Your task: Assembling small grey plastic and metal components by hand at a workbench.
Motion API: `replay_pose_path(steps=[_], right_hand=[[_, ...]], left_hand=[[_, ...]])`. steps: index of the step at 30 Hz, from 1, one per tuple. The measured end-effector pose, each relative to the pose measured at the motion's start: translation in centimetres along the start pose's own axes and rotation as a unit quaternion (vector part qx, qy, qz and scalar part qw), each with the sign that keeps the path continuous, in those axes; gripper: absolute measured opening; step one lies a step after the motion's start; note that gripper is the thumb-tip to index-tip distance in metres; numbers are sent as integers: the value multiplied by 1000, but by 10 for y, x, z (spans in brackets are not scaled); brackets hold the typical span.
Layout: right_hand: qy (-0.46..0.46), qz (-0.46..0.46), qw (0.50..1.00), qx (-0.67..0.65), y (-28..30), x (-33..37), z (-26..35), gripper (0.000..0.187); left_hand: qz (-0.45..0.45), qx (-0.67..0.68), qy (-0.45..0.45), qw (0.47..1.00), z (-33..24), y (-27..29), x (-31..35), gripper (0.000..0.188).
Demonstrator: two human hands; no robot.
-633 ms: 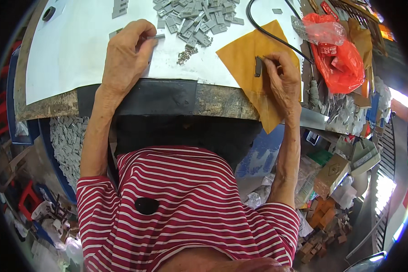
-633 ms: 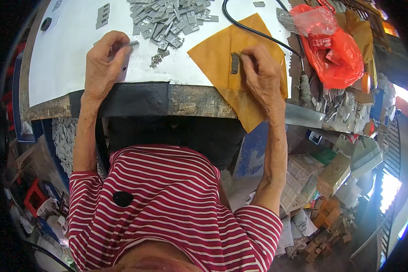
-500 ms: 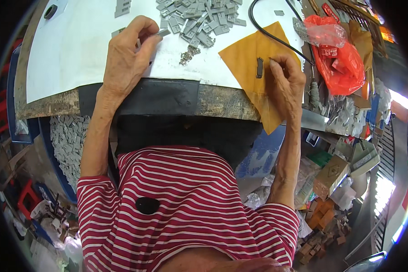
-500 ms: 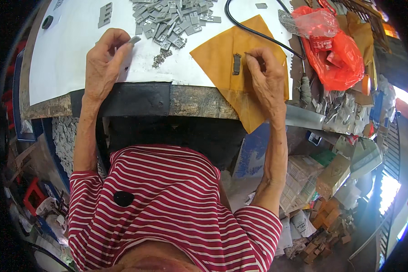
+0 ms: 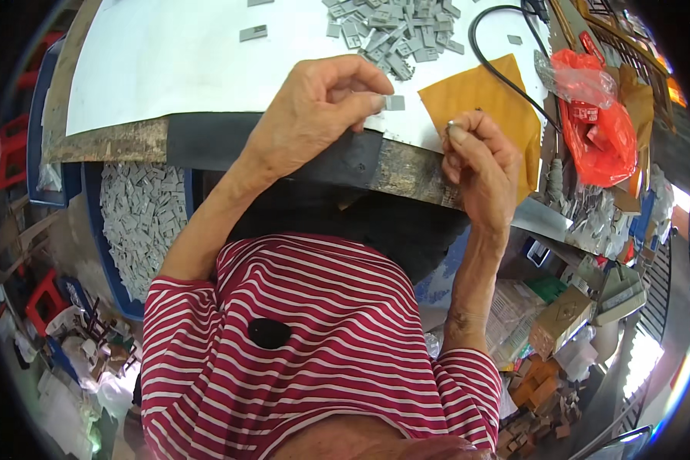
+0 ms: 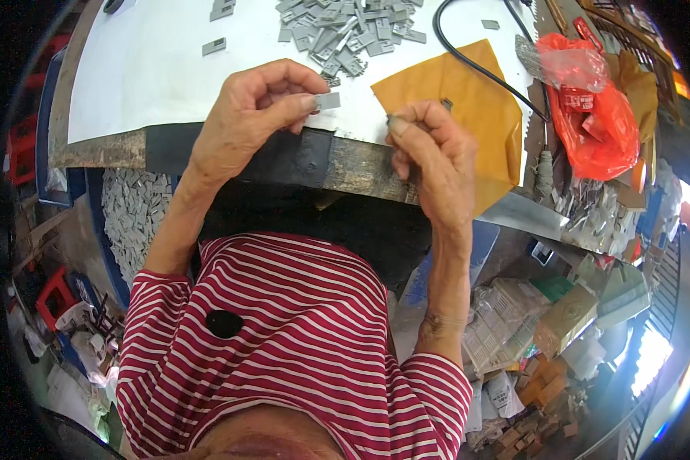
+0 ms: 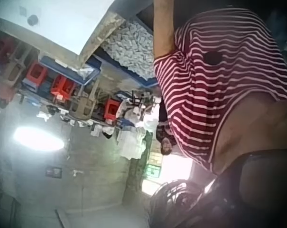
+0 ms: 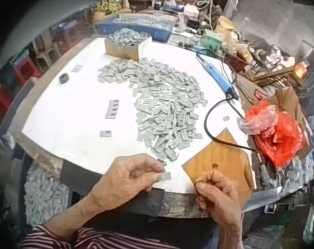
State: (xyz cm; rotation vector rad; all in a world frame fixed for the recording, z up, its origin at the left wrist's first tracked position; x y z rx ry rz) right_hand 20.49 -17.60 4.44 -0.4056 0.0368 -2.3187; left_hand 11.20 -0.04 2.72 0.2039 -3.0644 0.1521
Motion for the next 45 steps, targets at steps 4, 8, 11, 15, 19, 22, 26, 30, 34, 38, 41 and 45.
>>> replay_pose_path(steps=[4,8,11,15,19,22,26,30,34,38,41,45], right_hand=[[-9,22,1000,-8,-19,-6,-7,10],[-13,31,999,27,-30,-9,-8,10],[-12,21,998,50,-32,-12,-8,11],[2,26,999,41,-35,-14,-4,12],[5,48,998,46,-39,-18,-3,12],[18,30,999,7,-38,-19,-3,12],[12,27,999,-22,-37,-19,-6,11],[10,31,999,-17,-38,-19,-7,11],[13,7,1000,-25,-37,-17,-7,11],[24,-6,999,-24,-32,-15,-8,11],[26,-7,999,-20,-29,-15,-9,10],[18,-7,1000,18,-30,-13,-11,10]], left_hand=[[4,0,8,1000,3,-2,0,16],[14,-4,10,1000,5,-3,0,18],[29,-3,-7,1000,7,-3,-1,21],[51,27,1,998,6,-5,-3,24],[54,29,-4,998,4,-4,-6,22],[29,31,-1,999,4,0,-6,20],[-1,71,-3,997,5,2,-6,19],[-6,63,6,998,5,2,-5,18],[18,54,13,998,2,1,-6,17],[25,67,-42,997,5,-5,-6,14],[43,-2,-74,996,2,-8,-5,15],[6,-9,-90,996,6,-14,-5,10]])
Point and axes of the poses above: each hand's wrist, its own x-axis away from the middle knuckle, its own y-axis out of the back of the hand, z = x × y, the point moved 3 cm from there along -x, towards the middle knuckle, and after that the axes turned 6 degrees about z, right-handed, at the moved point
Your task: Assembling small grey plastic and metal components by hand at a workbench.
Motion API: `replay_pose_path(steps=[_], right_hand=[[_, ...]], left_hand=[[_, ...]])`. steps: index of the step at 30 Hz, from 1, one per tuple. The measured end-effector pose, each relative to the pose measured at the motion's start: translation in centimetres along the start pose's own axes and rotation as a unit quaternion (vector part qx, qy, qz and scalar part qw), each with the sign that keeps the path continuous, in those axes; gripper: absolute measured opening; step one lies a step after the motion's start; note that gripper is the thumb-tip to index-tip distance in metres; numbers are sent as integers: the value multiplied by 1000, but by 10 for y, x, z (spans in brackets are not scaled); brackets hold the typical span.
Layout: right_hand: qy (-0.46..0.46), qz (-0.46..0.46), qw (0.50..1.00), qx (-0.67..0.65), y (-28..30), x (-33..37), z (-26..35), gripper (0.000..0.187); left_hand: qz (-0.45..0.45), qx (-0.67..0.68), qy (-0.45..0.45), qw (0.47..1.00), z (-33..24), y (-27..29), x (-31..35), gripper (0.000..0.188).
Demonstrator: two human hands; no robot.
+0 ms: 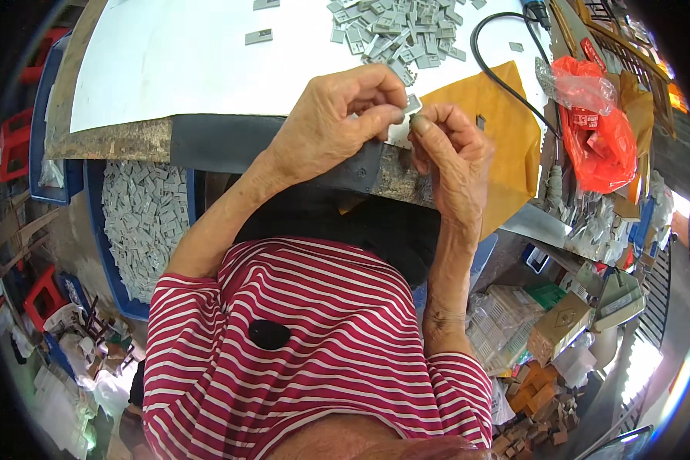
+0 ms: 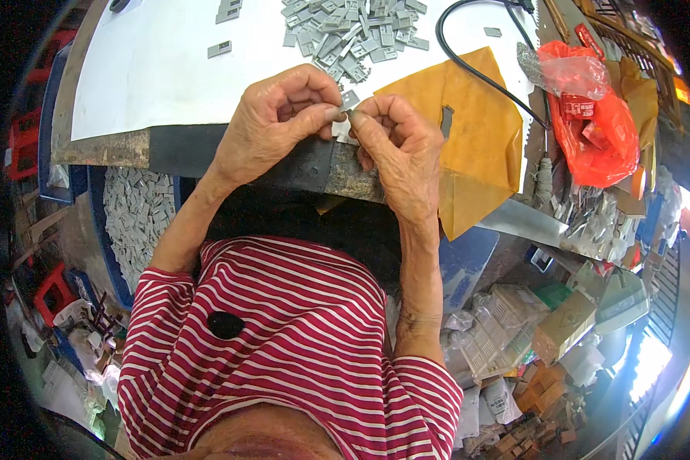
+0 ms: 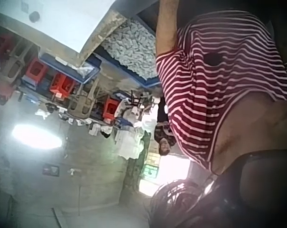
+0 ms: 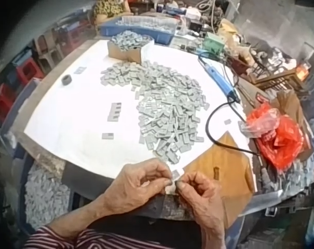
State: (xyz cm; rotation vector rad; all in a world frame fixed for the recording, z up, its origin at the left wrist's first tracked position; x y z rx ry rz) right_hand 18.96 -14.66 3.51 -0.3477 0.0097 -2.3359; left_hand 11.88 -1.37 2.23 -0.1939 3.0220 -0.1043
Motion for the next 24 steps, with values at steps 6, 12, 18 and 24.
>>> replay_pose_path(steps=[6,12,18,24], right_hand=[[4,-13,1000,17,3,0,-1,9],[-11,-7,1000,22,6,-2,-5,9],[-43,3,999,28,6,-3,-7,8],[-54,19,997,57,8,-4,-6,10]], left_hand=[[-64,-41,-1,997,3,0,1,10],[-18,-153,18,988,-1,3,2,16],[-21,-163,13,986,-1,4,2,15],[0,-171,-17,985,-2,5,1,15]])
Point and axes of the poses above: each hand's wrist, its own x-axis away from the middle knuckle, its own y-axis out of the back of the hand, z = x × y, the point moved 3 cm from there along -x, towards the middle knuckle, and after that the axes turned 6 degrees about z, right-handed, at the moved point
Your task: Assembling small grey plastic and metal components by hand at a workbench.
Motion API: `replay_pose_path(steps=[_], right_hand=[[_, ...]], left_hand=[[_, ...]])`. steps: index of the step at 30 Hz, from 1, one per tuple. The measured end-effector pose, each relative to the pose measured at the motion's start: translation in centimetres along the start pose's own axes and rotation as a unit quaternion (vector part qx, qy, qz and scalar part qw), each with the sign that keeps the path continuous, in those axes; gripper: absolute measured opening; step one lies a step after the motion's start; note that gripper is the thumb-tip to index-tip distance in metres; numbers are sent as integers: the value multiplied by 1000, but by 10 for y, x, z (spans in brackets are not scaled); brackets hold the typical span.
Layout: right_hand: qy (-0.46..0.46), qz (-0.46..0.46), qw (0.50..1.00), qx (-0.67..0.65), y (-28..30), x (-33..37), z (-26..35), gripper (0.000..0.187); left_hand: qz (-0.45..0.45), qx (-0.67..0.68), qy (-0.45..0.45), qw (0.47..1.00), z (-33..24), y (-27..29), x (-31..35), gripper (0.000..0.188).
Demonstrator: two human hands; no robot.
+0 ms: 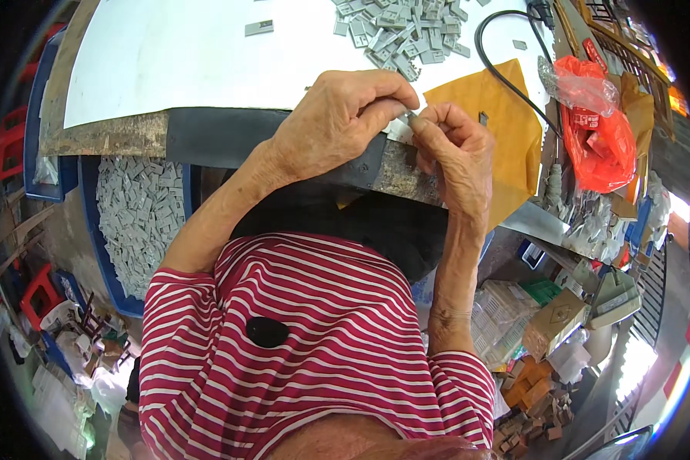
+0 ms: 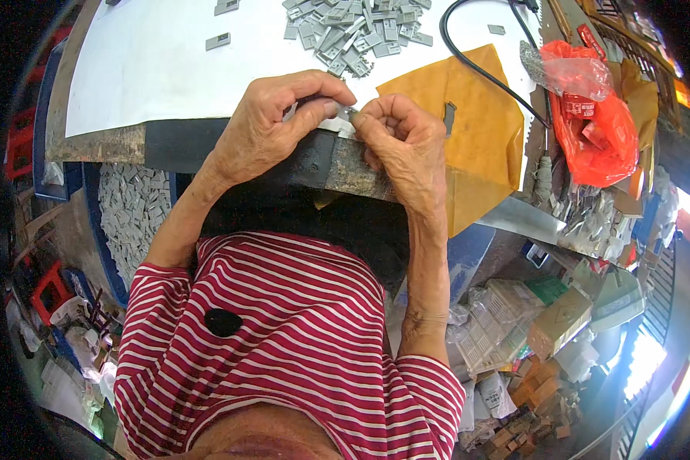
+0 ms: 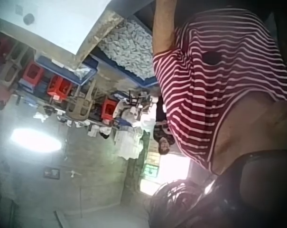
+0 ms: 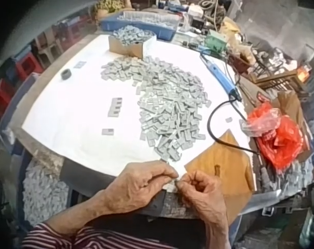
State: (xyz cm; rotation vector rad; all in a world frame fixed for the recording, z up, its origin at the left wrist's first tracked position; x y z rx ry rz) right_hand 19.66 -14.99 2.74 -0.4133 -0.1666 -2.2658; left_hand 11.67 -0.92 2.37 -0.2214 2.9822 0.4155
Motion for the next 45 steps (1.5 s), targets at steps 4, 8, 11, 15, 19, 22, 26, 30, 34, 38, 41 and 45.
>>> replay_pose_path(steps=[4,8,11,15,19,22,26,30,34,38,41,45], right_hand=[[-11,12,1000,-10,1,0,0,11],[-14,5,1000,-26,-1,-1,2,10],[-13,4,999,-51,-5,-2,3,8],[11,20,996,-90,-6,-3,2,9],[23,20,996,-87,-7,-4,-3,10],[18,-1,993,-114,-12,-4,-1,10],[24,-16,990,-135,-14,-3,-2,9],[33,-22,992,-116,-12,-4,-3,10],[25,-22,995,-92,-13,-7,-3,12],[13,-31,994,-102,-19,-9,0,10],[19,-33,996,-80,-21,-10,1,12],[47,-29,997,-58,-23,-7,2,13]], left_hand=[[17,16,-13,1000,-1,1,0,15],[28,46,3,999,0,1,-1,16],[51,83,40,994,1,1,0,16],[42,129,48,990,4,3,-1,16],[42,148,67,986,7,3,-1,15],[36,162,73,983,9,3,-1,15],[33,184,83,979,10,4,-1,16],[40,162,88,982,8,6,0,18],[27,54,41,997,6,9,3,20],[33,-33,44,998,-1,15,4,20],[14,-59,23,998,-2,18,6,21],[-37,-138,-39,989,3,30,13,19]])
Point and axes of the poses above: each hand's wrist, its own x-axis away from the middle knuckle, its own y-axis out of the back of the hand, z = x × y, the point moved 3 cm from there along -x, towards the middle knuckle, and after that the axes turned 6 degrees about z, right-handed, at the moved point
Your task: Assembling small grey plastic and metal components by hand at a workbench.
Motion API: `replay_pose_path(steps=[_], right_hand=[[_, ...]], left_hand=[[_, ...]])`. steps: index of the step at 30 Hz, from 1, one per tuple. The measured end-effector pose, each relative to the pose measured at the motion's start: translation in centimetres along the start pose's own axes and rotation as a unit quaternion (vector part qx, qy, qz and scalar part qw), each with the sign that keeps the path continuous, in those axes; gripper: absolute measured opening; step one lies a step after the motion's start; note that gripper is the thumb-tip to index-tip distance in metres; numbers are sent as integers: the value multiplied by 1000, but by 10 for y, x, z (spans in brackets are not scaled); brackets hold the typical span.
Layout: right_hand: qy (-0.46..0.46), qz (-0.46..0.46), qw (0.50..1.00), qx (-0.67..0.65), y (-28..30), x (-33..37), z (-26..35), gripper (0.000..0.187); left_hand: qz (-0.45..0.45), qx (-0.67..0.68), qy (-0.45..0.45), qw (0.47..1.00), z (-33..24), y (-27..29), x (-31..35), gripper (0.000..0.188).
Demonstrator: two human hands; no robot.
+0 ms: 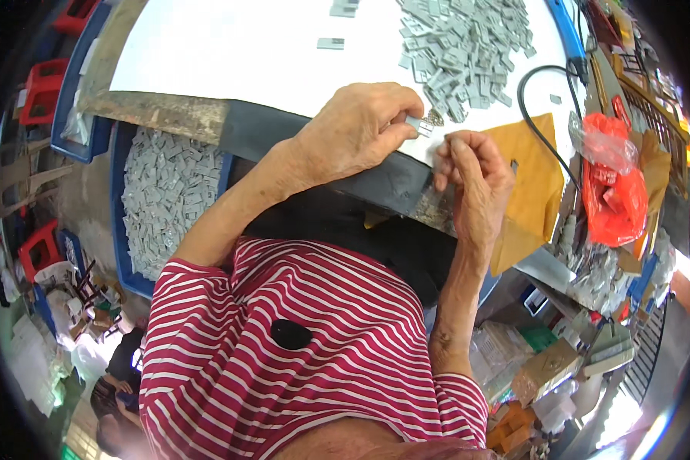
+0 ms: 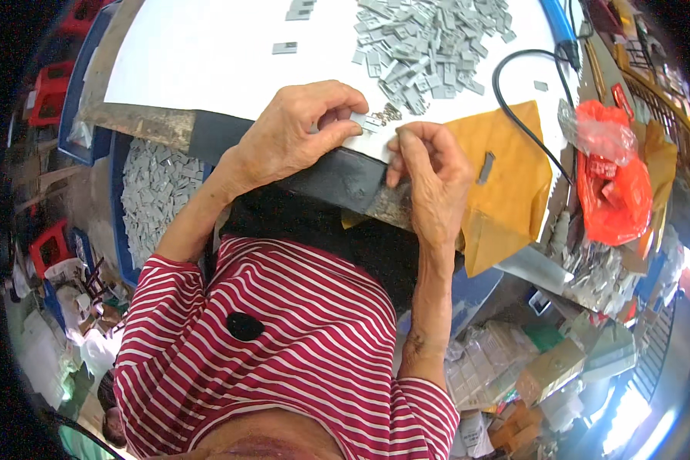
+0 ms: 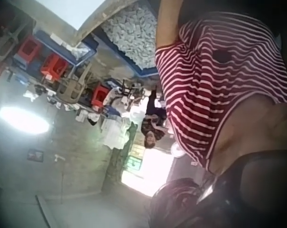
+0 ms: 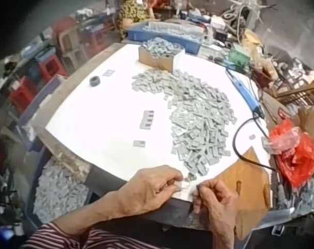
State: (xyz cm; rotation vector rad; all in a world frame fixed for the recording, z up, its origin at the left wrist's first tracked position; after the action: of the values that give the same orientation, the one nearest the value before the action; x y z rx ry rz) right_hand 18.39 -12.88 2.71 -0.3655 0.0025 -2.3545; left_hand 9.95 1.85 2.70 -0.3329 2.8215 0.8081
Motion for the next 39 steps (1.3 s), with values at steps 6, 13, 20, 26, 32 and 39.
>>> replay_pose_path(steps=[6,13,20,26,32,39], right_hand=[[24,-20,999,15,1,8,2,13],[26,-7,999,35,3,13,-1,10],[16,-6,999,43,7,19,-3,9],[28,-21,998,48,13,28,-3,9],[19,-10,999,50,15,31,-6,8],[9,-2,998,64,15,32,-8,7]], left_hand=[[-60,-128,34,989,23,38,19,17],[-81,-217,94,968,38,59,29,18],[-131,-196,63,970,42,60,30,13],[-95,-190,94,973,40,60,26,14],[-87,-204,107,969,43,63,16,13],[-90,-254,89,959,58,71,-5,14]])
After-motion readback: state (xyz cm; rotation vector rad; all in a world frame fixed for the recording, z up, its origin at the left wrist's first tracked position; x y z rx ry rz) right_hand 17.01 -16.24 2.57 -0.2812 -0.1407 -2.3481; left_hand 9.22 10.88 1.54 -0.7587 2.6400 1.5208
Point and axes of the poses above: each hand's wrist, its own x-axis away from the middle knuckle, its own y-axis out of the back of the hand, z = x × y, the point moved 3 cm from there along -x, towards the middle knuckle, and after that the axes turned 6 degrees about z, right-handed, at the moved point
